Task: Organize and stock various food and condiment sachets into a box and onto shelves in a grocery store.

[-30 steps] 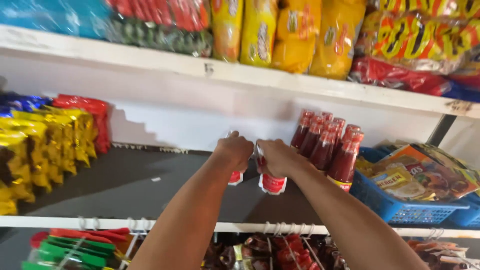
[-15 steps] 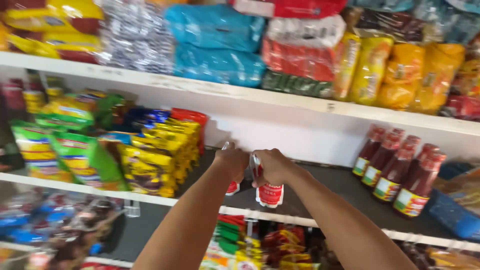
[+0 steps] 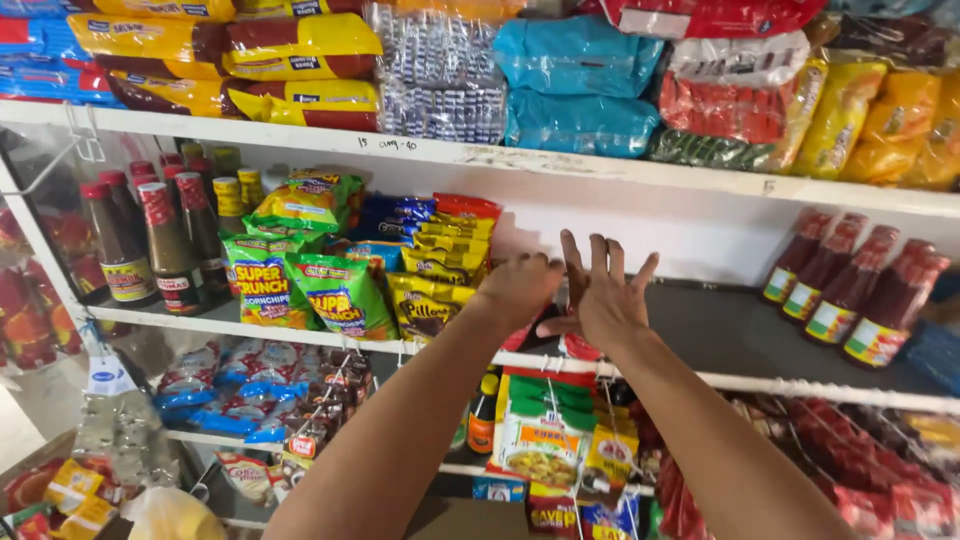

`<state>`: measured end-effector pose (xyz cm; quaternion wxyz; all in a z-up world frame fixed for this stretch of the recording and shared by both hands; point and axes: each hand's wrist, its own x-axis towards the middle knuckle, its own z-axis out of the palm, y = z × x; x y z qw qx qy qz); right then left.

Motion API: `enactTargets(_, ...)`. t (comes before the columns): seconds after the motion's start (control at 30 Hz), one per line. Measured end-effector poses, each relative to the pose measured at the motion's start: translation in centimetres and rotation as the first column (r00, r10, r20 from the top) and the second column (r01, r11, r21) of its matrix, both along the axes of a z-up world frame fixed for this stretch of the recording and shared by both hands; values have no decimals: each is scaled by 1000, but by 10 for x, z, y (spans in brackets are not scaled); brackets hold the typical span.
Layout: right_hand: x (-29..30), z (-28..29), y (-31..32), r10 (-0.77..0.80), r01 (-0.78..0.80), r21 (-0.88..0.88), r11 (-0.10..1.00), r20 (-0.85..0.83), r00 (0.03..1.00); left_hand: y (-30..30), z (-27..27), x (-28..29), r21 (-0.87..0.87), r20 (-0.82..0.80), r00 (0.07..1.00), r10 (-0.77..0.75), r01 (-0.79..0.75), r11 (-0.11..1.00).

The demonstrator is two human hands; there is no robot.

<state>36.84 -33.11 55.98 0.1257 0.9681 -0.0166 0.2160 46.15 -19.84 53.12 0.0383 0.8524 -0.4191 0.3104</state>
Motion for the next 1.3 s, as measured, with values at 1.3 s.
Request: enactTargets(1.3, -255, -175, 152, 97, -511, 576, 638, 598, 795, 149, -168, -310, -796, -445, 401, -801, -587, 149)
